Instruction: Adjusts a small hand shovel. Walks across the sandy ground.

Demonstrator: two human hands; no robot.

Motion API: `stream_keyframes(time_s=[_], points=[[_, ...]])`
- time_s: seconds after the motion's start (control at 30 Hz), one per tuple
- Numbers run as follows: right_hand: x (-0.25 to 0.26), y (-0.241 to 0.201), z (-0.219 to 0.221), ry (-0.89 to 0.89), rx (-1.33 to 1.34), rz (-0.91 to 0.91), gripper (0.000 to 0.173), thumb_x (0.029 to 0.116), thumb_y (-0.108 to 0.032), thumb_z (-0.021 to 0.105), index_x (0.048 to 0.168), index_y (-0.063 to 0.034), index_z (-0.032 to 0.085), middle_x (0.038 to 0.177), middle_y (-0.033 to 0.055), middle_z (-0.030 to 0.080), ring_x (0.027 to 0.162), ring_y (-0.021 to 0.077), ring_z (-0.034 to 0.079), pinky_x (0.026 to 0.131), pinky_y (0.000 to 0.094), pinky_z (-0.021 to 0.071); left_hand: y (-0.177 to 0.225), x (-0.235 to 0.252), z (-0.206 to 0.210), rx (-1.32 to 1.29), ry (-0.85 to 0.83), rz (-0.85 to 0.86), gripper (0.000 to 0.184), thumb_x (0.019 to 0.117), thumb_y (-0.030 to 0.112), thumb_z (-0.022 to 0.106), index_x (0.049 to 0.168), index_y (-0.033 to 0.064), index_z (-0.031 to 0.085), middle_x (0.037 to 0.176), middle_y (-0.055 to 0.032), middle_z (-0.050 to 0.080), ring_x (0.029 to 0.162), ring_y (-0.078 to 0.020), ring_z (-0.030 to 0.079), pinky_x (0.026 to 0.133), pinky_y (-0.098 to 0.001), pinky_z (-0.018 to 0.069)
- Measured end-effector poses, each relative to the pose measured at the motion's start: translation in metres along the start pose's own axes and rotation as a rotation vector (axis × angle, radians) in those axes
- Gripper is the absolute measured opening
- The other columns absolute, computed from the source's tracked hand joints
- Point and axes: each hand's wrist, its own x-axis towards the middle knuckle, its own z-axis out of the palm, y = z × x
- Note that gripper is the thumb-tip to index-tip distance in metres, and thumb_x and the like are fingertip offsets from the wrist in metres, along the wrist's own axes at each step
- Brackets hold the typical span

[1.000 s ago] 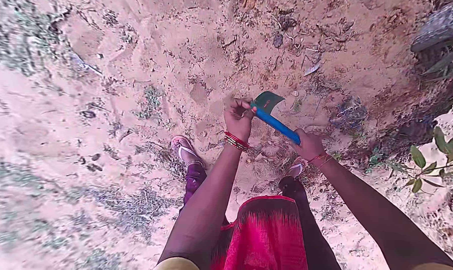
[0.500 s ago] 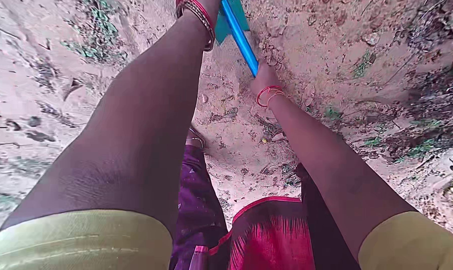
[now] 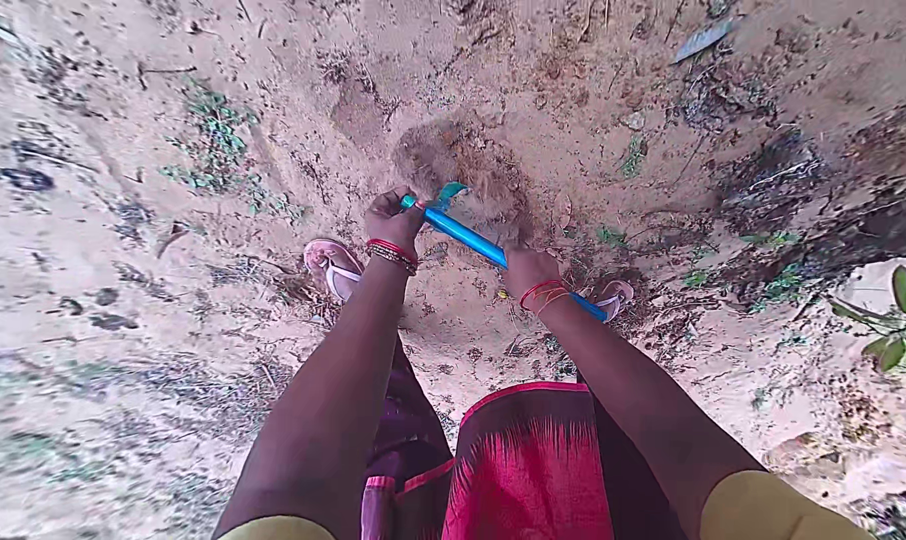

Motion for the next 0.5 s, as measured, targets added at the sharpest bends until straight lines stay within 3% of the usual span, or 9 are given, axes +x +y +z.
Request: stream_keyframes(time_s=[0.1, 0.17, 0.23, 0.3, 0.37, 0.43, 0.5], points=[[-0.05, 0.028, -0.023, -0.03, -0.05, -0.003, 0.041, 0.1002, -0.016, 0.064, 0.14, -0.0093, 0.054, 0.113, 0.023, 0.071, 0.105, 0.0438, 0.07, 0.081, 0.0601, 0.0555, 0.003, -0.053, 0.016, -0.17, 0.047, -0.042, 0.034, 0.0926, -0.009, 0.063, 0.125, -0.0047, 0.053, 0.106, -0.0067, 0.061, 0.088, -0.0101, 0.064, 0.082, -0.0294, 0.0582], [-0.093, 0.059, -0.048, -0.095, -0.086, 0.036, 0.046, 0.1036, -0.016, 0.057, 0.148, -0.0109, 0.048, 0.117, 0.0239, 0.07, 0.109, 0.044, 0.068, 0.086, 0.0603, 0.0535, 0.022, -0.098, 0.042, -0.216, 0.01, -0.06, 0.037, 0.0922, -0.009, 0.063, 0.128, -0.0055, 0.053, 0.105, -0.0054, 0.061, 0.086, -0.0093, 0.063, 0.082, -0.0285, 0.0572], [-0.144, 0.1, -0.074, -0.045, -0.105, 0.08, 0.041, 0.1045, -0.017, 0.055, 0.143, -0.0049, 0.051, 0.117, 0.0267, 0.069, 0.111, 0.0464, 0.067, 0.089, 0.0618, 0.0508, 0.053, -0.147, 0.081, -0.256, -0.068, -0.035, 0.037, 0.0897, -0.011, 0.066, 0.125, -0.0049, 0.056, 0.103, -0.0044, 0.063, 0.084, -0.0082, 0.063, 0.08, -0.0276, 0.0572], [-0.2, 0.157, -0.094, 0.156, -0.093, 0.123, 0.034, 0.1006, -0.015, 0.059, 0.13, 0.0027, 0.06, 0.105, 0.0305, 0.071, 0.101, 0.0516, 0.069, 0.081, 0.0657, 0.0506, 0.087, -0.201, 0.13, -0.247, -0.201, 0.068, 0.036, 0.0858, -0.01, 0.072, 0.12, -0.0035, 0.06, 0.101, -0.0038, 0.067, 0.081, -0.0058, 0.065, 0.077, -0.0253, 0.0575], [-0.247, 0.231, -0.106, 0.442, -0.071, 0.14, 0.027, 0.0952, -0.01, 0.064, 0.112, 0.0103, 0.064, 0.09, 0.0359, 0.068, 0.087, 0.0594, 0.068, 0.069, 0.072, 0.0474, 0.122, -0.256, 0.188, -0.168, -0.374, 0.203, 0.037, 0.0838, -0.005, 0.077, 0.118, -0.0058, 0.063, 0.104, -0.0107, 0.068, 0.084, -0.0086, 0.064, 0.077, -0.0257, 0.056], [-0.269, 0.317, -0.116, 0.659, 0.018, 0.158, 0.029, 0.0926, -0.008, 0.067, 0.11, 0.0158, 0.063, 0.092, 0.042, 0.065, 0.089, 0.0653, 0.064, 0.073, 0.079, 0.0428, 0.156, -0.308, 0.247, -0.075, -0.568, 0.294, 0.031, 0.0856, -0.004, 0.078, 0.115, -0.0069, 0.067, 0.111, -0.0197, 0.068, 0.091, -0.0202, 0.068, 0.082, -0.0348, 0.0575], [-0.279, 0.392, -0.116, 0.802, 0.096, 0.076, 0.033, 0.0949, -0.007, 0.067, 0.114, 0.0197, 0.061, 0.101, 0.0448, 0.063, 0.096, 0.0621, 0.063, 0.085, 0.0752, 0.0436, 0.174, -0.354, 0.295, 0.025, -0.777, 0.444, 0.025, 0.0885, -0.005, 0.074, 0.113, -0.008, 0.07, 0.119, -0.0255, 0.066, 0.112, -0.0347, 0.064, 0.099, -0.0468, 0.0513]])
